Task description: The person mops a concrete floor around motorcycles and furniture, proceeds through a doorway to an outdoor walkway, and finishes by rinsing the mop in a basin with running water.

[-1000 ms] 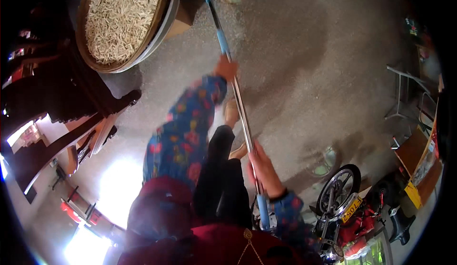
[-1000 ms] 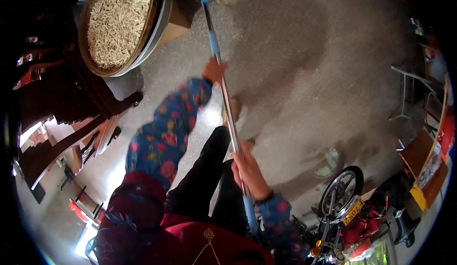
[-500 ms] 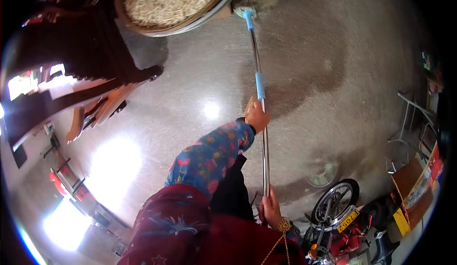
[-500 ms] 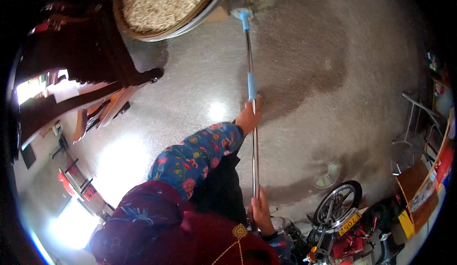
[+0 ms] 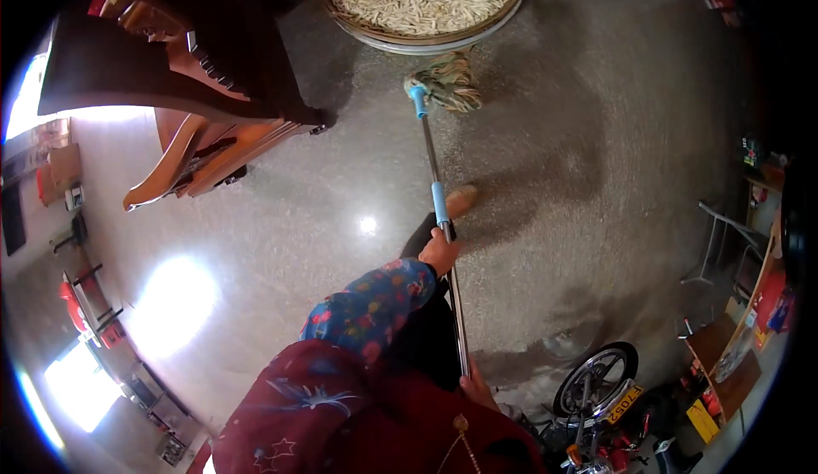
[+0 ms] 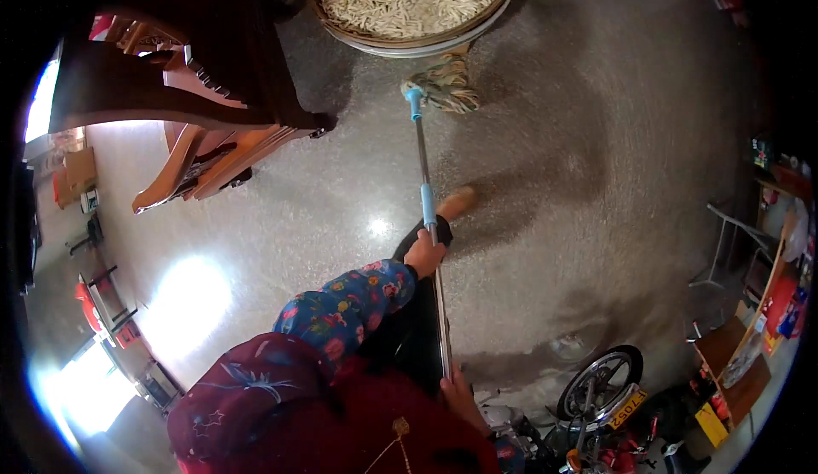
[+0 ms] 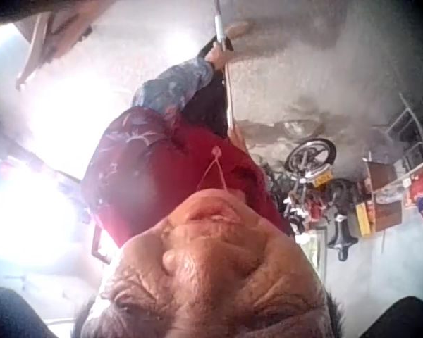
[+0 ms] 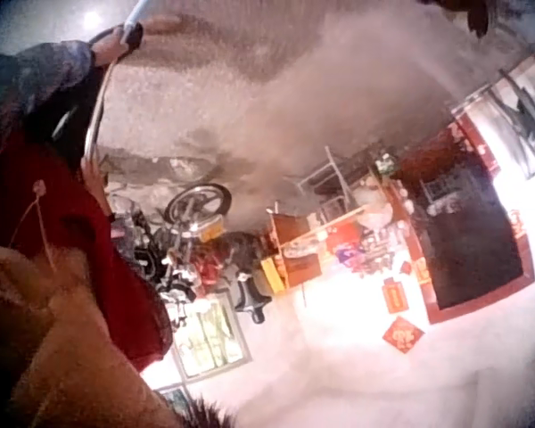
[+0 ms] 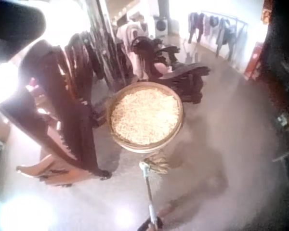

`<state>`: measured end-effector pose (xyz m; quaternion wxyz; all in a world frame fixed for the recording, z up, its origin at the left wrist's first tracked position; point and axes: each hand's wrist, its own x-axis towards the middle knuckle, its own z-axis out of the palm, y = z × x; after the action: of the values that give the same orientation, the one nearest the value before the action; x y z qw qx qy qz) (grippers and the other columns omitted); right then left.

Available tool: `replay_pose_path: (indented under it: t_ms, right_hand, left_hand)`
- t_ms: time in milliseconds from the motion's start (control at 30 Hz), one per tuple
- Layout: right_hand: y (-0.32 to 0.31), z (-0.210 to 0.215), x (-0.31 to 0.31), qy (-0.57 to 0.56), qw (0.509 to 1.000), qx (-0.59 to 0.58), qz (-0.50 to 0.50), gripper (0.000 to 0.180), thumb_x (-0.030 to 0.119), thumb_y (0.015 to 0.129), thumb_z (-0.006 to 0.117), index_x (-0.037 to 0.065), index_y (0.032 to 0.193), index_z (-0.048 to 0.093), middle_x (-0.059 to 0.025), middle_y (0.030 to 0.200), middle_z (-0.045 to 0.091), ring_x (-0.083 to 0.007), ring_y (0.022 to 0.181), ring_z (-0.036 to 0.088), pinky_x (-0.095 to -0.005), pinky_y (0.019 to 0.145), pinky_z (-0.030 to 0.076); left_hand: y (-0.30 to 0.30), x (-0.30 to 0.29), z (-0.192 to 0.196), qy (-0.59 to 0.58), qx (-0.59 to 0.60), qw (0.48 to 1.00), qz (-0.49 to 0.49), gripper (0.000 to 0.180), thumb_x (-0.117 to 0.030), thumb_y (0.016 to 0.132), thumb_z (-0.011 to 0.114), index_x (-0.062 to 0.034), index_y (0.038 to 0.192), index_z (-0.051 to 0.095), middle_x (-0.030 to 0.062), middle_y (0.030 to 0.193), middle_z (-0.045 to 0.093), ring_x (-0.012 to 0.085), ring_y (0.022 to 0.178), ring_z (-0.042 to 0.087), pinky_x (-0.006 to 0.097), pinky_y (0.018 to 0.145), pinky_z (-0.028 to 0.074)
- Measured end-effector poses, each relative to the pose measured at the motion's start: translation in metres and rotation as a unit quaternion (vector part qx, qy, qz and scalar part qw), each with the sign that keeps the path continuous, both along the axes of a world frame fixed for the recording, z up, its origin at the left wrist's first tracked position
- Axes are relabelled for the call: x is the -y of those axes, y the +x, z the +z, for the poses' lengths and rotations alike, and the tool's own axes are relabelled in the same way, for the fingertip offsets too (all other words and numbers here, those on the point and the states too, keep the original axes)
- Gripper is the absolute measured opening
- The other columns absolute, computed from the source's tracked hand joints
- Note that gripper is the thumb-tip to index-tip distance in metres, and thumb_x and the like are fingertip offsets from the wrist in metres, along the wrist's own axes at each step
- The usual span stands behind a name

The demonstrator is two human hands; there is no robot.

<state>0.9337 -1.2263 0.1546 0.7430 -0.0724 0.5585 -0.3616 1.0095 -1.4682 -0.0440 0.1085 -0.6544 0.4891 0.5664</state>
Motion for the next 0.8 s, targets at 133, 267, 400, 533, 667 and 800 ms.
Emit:
replay_pose_path:
  t_ms: [133,267,400,533,667,800]
  right_hand:
    - [-0.006,0.013,0.034,0.057,0.986,-0.054,0.146,0.055,0.027,0.092,0.042,0.001,0.136,0.021,-0.0069,0.111,0.047,-0.015,0.101,0.044,-0.0263,0.086,0.035]
    - [-0.008,0.016,0.126,0.128,0.973,0.029,0.19,0.049,0.027,0.093,0.038,0.008,0.135,0.022,-0.0027,0.07,0.049,-0.0107,0.056,0.049,-0.0233,0.05,0.042]
    - [0.025,-0.007,0.232,0.14,0.979,0.117,0.094,0.04,0.025,0.093,0.035,0.011,0.13,0.027,0.0001,0.054,0.038,-0.008,0.035,0.036,-0.0218,0.032,0.03]
    - [0.081,-0.043,0.329,0.09,0.986,0.124,0.062,0.03,0.024,0.094,0.035,0.012,0.122,0.037,0.0,0.055,0.04,-0.0074,0.032,0.035,-0.0209,0.028,0.028]
    - [0.094,-0.044,0.425,0.073,0.985,0.154,0.027,0.032,0.021,0.093,0.038,0.012,0.123,0.035,-0.0021,0.063,0.045,-0.008,0.037,0.043,-0.0206,0.033,0.036]
    - [0.088,-0.013,0.432,0.01,0.976,0.219,0.014,0.044,0.021,0.091,0.041,0.01,0.13,0.024,-0.0077,0.087,0.048,-0.0138,0.049,0.052,-0.0234,0.043,0.044]
  left_hand:
    - [0.039,0.01,-0.005,0.001,0.044,0.999,0.021,0.044,-0.031,0.077,0.052,0.0031,0.099,0.035,0.0295,0.09,0.057,0.0432,0.087,0.056,0.048,0.074,0.043]
    - [0.078,0.062,-0.039,-0.034,0.045,0.997,0.061,0.046,-0.031,0.076,0.054,0.0037,0.1,0.035,0.0294,0.088,0.057,0.0426,0.086,0.057,0.048,0.074,0.044]
    - [0.102,0.171,-0.068,-0.085,0.097,0.989,0.078,0.046,-0.032,0.073,0.059,0.0025,0.097,0.04,0.0261,0.082,0.058,0.0415,0.082,0.058,0.047,0.069,0.045]
    - [0.181,0.296,-0.118,-0.222,0.115,0.967,0.043,0.049,-0.037,0.074,0.061,0.0022,0.098,0.043,0.0208,0.073,0.058,0.0345,0.071,0.059,0.045,0.06,0.046]
    - [0.169,0.408,-0.066,-0.048,-0.016,0.989,0.14,0.034,-0.029,0.076,0.063,-0.0024,0.091,0.047,0.0116,0.055,0.054,0.0196,0.034,0.048,0.031,0.027,0.037]
    - [0.188,0.348,-0.055,-0.202,-0.042,0.949,0.238,0.041,-0.018,0.077,0.062,-0.0046,0.106,0.036,0.0067,0.056,0.05,0.0171,0.04,0.05,0.033,0.031,0.039]
